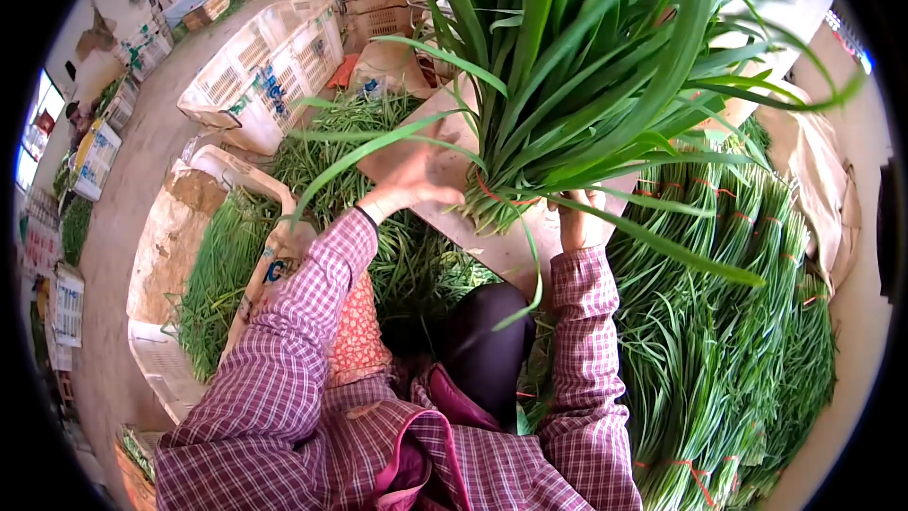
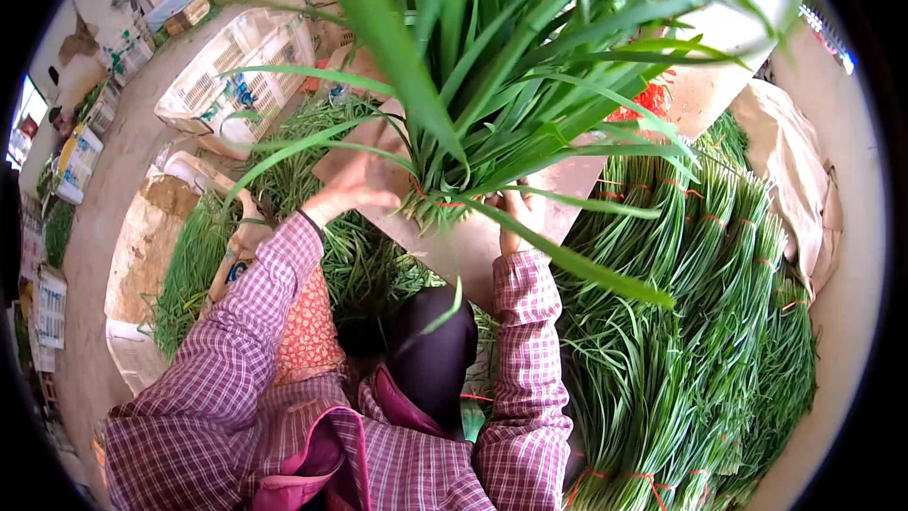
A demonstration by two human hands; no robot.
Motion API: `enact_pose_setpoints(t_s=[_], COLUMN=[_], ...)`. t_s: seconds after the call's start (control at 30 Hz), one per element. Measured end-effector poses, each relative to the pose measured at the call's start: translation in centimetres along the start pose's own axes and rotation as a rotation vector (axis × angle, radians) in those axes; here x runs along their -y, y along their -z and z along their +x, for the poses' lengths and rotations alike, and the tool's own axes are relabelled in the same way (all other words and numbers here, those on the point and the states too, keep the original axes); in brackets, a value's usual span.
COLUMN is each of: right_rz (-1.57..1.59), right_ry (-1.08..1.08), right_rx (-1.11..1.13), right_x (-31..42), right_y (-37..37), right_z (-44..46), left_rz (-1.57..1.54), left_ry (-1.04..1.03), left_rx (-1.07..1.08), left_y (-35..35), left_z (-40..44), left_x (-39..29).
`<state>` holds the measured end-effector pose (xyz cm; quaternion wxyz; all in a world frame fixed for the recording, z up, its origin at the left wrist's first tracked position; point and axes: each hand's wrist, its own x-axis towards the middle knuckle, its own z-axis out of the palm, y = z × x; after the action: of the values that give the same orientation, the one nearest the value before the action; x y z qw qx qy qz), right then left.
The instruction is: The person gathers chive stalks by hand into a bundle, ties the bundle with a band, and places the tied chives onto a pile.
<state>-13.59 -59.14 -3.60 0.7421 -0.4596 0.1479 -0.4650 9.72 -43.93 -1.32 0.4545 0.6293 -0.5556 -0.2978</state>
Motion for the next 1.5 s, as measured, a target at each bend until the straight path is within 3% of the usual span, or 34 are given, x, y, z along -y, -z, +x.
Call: enact_pose_setpoints(t_s=[0.03,0.07,0.1,0.13,0.17,0.23,0.27,0.3,0.33,0.43,0.5,0.6,0.63,0.73,0.8,0.9,1.0,1.07,1.1,1.13,1.2,1.27,1.33,1.4,1.5], right_rz=[0.069,0.136,0.158,0.145,0.138,0.064,-0.144,-0.348,-0.006,0.118,-0.037,-0.104,0.042,0.026,-0.002,-0.065,0.027,0.003,-0.029,-0.061,0.103,0.209,0.345,0.464,0.572], right_ry=[-0.015,-0.03,-0.021,0.035,0.052,0.087,0.24,0.397,0.2,0.23,0.16,-0.01,0.009,0.011,0.032,0.122,0.194,0.106,0.083,0.058,0.05,0.118,0.144,0.171,0.185], right_rx=[-0.004,-0.006,-0.033,0.1,0.086,0.051,0.064,0.047,0.081,0.205,0.127,-0.067,-0.015,-0.02,-0.012,0.064,0.109,0.022,-0.023,-0.067,-0.084,-0.039,0.023,0.041,0.01], right_x=[-0.5,-1.0,-0.6,-0.6,-0.4,2.7,3.8,5.0,8.8,10.9,8.5,2.9,2.5,2.9,4.0,7.7,8.6,6.2,4.3,3.1,2.6,3.4,4.5,5.5,5.7], right_y=[-0.1,-0.3,-1.3,-1.7,-2.1,-4.3,-4.8,-5.3,-8.0,-8.5,-6.4,-3.3,-2.7,-3.4,-4.4,-6.4,-6.2,-4.1,-3.0,-2.6,-2.4,-3.4,-4.0,-4.7,-5.2], right_z=[0.2,0.2,-0.2,0.3,0.8,1.6,2.3,3.1,2.3,1.9,0.9,-0.6,-0.6,0.0,1.2,0.9,0.2,-0.6,-0.9,-1.3,-1.1,-1.1,-0.9,-1.7,-4.3], left_rz=[0.01,0.411,0.205,0.047,-0.11,-0.283,-0.255,-0.186,-0.116,-0.4,-0.336,-0.148,-0.16,-0.207,-0.318,-0.448,-0.476,-0.476,-0.267,-0.471,-0.546,-0.448,-0.443,-0.438,-0.571], left_ry=[-0.11,-0.299,-0.123,-0.067,-0.009,-0.149,-0.202,-0.129,-0.054,-0.248,-0.25,-0.052,-0.1,-0.131,-0.33,-0.286,-0.217,-0.247,-0.198,-0.198,-0.255,-0.17,-0.292,-0.29,-0.029], left_rx=[0.007,-0.006,0.06,0.081,0.094,0.038,0.005,0.062,0.12,0.01,0.046,0.126,0.139,0.091,-0.096,0.055,0.05,0.071,-0.013,0.045,0.039,0.09,0.083,0.138,0.411], left_y=[-1.6,-2.2,-3.0,-3.3,-3.5,-3.0,-2.5,-1.6,-1.0,-1.4,-2.4,-3.7,-3.5,-3.0,-3.6,-2.3,-2.5,-3.8,-4.1,-4.5,-4.8,-3.8,-3.6,-3.5,-4.2], left_z=[-0.1,0.1,1.0,1.7,2.5,3.5,3.7,4.9,5.9,5.1,5.2,3.8,4.2,4.5,5.3,6.7,6.4,6.4,6.6,5.8,6.5,7.4,8.6,10.0,11.7], left_x=[-1.9,-4.0,-5.0,-6.1,-7.1,-10.2,-12.3,-12.1,-11.9,-14.2,-11.2,-5.2,-4.9,-8.2,-9.3,-11.6,-12.9,-10.2,-7.5,-8.8,-8.5,-10.8,-12.8,-14.5,-15.7])
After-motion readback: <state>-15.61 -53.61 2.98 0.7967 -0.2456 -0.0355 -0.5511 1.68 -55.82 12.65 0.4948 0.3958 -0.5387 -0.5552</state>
